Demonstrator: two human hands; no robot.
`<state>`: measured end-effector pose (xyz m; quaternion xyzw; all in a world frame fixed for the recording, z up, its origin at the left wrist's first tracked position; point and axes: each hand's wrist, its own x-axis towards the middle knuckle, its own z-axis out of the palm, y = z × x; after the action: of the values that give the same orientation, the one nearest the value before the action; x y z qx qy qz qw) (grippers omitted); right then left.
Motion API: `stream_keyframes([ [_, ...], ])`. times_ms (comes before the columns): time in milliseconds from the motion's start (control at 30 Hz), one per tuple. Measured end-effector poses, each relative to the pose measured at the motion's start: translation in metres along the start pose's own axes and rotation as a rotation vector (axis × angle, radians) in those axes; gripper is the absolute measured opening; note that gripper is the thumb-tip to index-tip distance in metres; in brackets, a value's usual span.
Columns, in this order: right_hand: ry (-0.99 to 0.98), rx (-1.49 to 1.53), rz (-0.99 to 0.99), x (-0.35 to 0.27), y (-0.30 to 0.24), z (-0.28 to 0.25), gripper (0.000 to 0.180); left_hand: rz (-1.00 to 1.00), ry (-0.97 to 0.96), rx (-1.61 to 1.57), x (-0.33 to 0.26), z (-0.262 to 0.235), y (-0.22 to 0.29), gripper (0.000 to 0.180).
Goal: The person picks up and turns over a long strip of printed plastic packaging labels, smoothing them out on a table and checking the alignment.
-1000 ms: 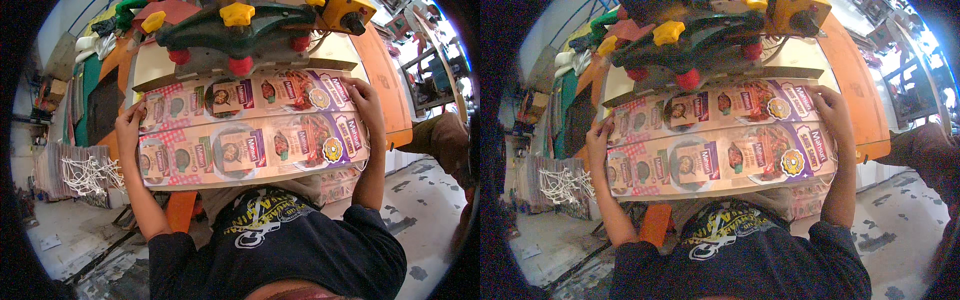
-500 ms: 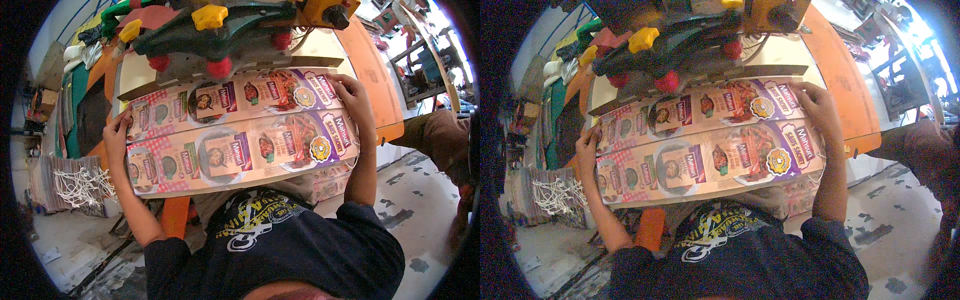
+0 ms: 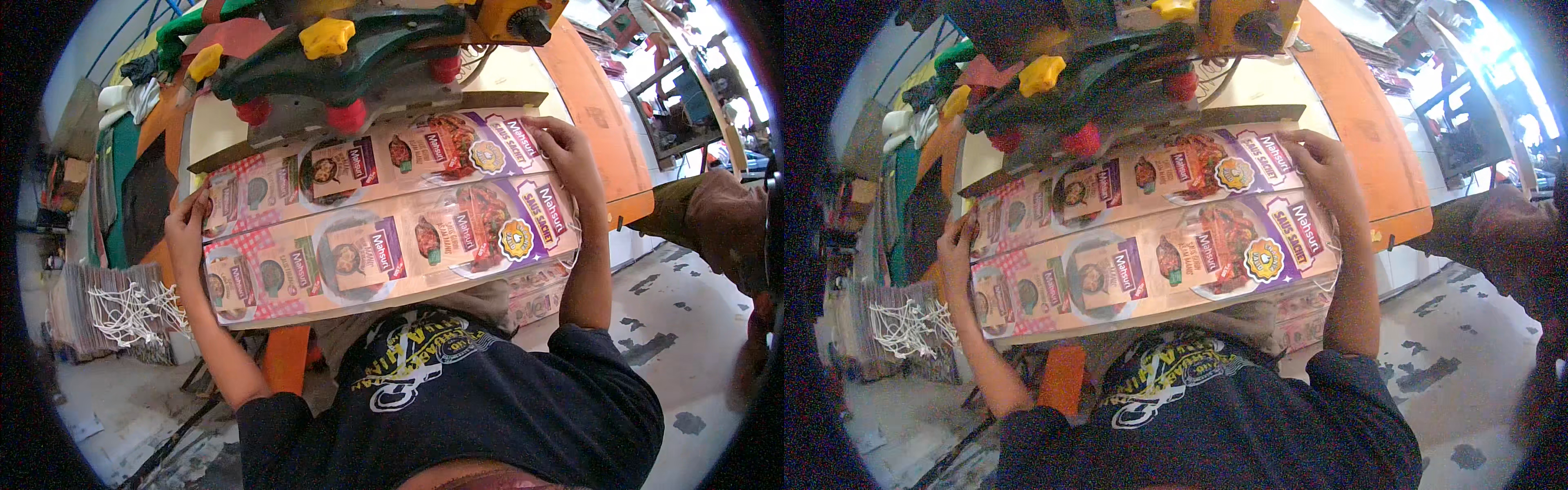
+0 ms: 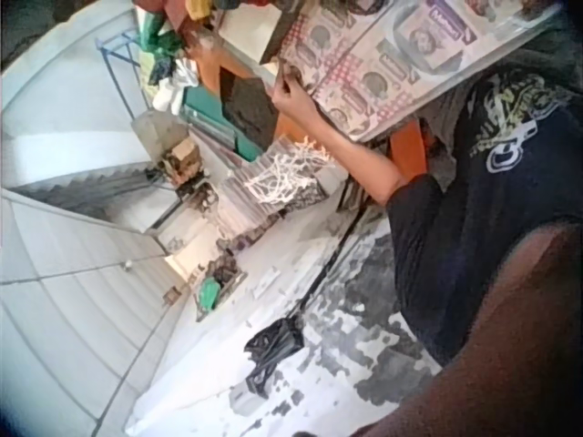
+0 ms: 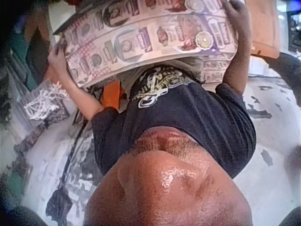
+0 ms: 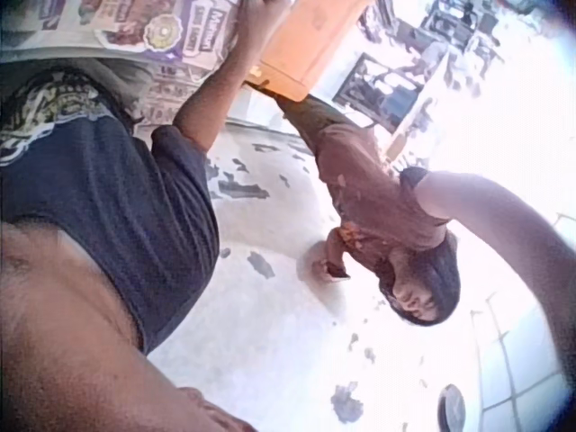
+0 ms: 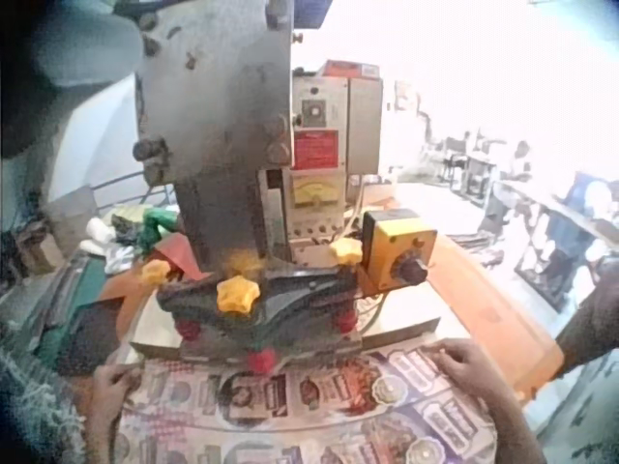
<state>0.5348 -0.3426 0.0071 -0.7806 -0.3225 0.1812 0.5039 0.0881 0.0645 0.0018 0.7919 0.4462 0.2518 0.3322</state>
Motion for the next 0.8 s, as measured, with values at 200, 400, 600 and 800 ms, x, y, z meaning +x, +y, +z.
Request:
stream_keyframes([
  [200, 0.015, -0.015, 0.016, 0.0, 0.001, 0.0, 0.026, 0.126, 0.015, 0.017, 0.005, -0.002, -0.016, 0.035],
  [400, 0.014, -0.04, 0.048, -0.001, -0.001, -0.001, 0.026, 0.026, -0.001, -0.003, 0.0, -0.001, -0.007, 0.036],
  [600, 0.019, -0.005, 0.039, -0.001, 0.002, -0.001, 0.027, -0.029, -0.01, 0.02, -0.001, -0.001, 0.0, 0.036],
  [800, 0.012, -0.003, 0.045, -0.002, -0.002, 0.001, 0.027, 0.097, -0.016, 0.051, 0.006, -0.003, -0.021, 0.037],
])
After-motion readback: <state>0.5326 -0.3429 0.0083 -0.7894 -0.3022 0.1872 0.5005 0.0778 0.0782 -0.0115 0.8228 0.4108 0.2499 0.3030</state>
